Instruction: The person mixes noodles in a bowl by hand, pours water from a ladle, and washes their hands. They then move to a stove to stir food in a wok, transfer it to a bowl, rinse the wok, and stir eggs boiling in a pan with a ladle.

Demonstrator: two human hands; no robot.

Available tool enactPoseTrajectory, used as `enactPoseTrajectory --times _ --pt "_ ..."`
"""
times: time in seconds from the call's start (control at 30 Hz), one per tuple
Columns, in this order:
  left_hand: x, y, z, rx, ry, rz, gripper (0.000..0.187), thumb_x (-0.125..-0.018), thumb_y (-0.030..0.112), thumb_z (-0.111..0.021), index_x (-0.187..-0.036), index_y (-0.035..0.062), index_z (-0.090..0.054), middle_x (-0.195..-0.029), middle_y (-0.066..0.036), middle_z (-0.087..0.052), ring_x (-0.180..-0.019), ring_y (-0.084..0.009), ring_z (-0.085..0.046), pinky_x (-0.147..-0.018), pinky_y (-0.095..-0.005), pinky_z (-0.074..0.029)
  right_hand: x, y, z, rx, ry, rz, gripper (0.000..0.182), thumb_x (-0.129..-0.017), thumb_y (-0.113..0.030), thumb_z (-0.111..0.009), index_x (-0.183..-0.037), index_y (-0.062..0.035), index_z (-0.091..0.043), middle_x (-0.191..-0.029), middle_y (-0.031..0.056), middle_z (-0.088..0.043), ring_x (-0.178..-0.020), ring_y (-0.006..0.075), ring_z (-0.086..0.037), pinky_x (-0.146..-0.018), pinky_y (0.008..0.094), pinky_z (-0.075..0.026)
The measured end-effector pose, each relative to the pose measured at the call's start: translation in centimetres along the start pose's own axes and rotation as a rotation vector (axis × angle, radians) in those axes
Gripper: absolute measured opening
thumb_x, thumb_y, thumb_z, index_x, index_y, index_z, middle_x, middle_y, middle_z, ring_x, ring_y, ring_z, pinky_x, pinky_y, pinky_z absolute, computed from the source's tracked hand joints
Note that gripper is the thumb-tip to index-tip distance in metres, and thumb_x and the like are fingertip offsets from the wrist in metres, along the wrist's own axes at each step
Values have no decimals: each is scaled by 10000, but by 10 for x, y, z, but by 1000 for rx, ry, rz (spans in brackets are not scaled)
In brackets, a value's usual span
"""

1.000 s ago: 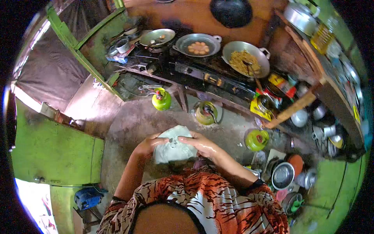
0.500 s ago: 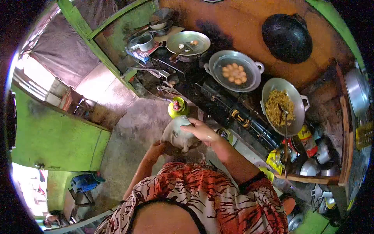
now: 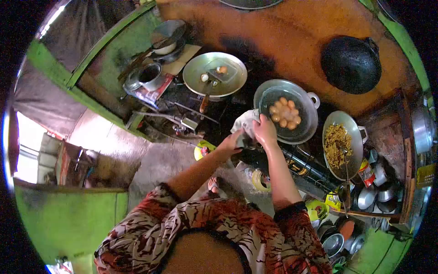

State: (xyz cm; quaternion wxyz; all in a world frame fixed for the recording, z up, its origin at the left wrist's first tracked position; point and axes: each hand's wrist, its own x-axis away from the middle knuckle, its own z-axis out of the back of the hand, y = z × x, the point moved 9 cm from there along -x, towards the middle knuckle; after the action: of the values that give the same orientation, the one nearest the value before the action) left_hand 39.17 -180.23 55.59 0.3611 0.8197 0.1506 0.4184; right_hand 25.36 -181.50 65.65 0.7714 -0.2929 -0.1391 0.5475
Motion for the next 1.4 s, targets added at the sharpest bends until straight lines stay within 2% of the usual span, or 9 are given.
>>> enactPoseTrajectory --times 0.1,0.2,0.27,0.3,0.5,0.63,0.9,1.07,1.4 --pt "-71 11 -15 94 -206 -178 512 -845 592 -411 -1127 185 -541 -1085 4 -572 -926 -151 -535 -787 -345 -379 -20 -92 22 279 315 208 348 -798 -269 -590 -1064 -61 -506 -963 166 -587 -882 389 -557 -730 470 -453" --pt "-112 13 -28 40 -62 -61 627 -778 618 -485 -1151 116 -525 -1111 -53 -568 -963 -204 -547 -779 -362 -423 -56 -125 -66 -159 -265 -88 396 -817 -317 -585 -1090 -44 -495 -1067 206 -569 -987 337 -558 -822 421 -440" --pt "-116 7 -26 12 53 -1 713 -733 635 -533 -1167 70 -514 -1129 -92 -566 -987 -239 -555 -775 -374 -453 -67 -154 -99 -117 -208 -30 642 -800 -411 -601 -1275 -65 -342 -953 201 -619 -849 332 -616 -784 389 -467" --pt "-113 6 -22 12 99 19 758 -710 644 -558 -1175 47 -509 -1137 -111 -565 -1000 -257 -559 -772 -380 -468 -79 -134 -145 -253 -335 -222 573 -780 -344 -620 -1178 -21 -363 -1142 271 -510 -1053 387 -529 -860 424 -437" --pt "-126 -1 -20 -105 -69 94 534 -804 504 -535 -1175 122 -495 -1096 -36 -562 -994 -172 -536 -810 -336 -449 -84 -131 -178 -1495 -350 -788 99 -785 -84 -460 -695 -59 -426 -562 42 -396 -437 124 -393 -355 232 -309" --pt "-125 2 -27 -90 -144 88 489 -822 485 -518 -1143 117 -520 -1052 -39 -579 -947 -164 -551 -789 -332 -452 -76 -137 -140 -1955 -692 -831 262 -926 -224 -444 -905 30 -506 -638 41 -462 -439 65 -384 -347 161 -296" --pt "-139 -2 -28 -43 -326 69 415 -857 448 -485 -1077 107 -570 -964 -45 -613 -853 -148 -581 -749 -325 -457 36 -86 47 -959 -313 -506 318 -899 -236 -522 -1162 -56 -517 -727 20 -550 -467 51 -438 -398 186 -343" --pt "-102 34 -25 -69 -229 123 342 -846 364 -496 -1064 105 -547 -993 -51 -594 -864 -163 -582 -772 -297 -471 134 -34 151 -392 127 -528 406 -790 -19 -609 -1179 -81 -507 -1006 52 -607 -905 125 -575 -803 243 -438" --pt "-101 45 -35 -239 -152 88 451 -800 339 -566 -1172 99 -481 -1096 -78 -571 -1001 -212 -564 -829 -381 -454 177 3 140 296 59 -503 292 -811 -98 -512 -1090 -175 -552 -881 166 -550 -778 387 -569 -654 456 -468"
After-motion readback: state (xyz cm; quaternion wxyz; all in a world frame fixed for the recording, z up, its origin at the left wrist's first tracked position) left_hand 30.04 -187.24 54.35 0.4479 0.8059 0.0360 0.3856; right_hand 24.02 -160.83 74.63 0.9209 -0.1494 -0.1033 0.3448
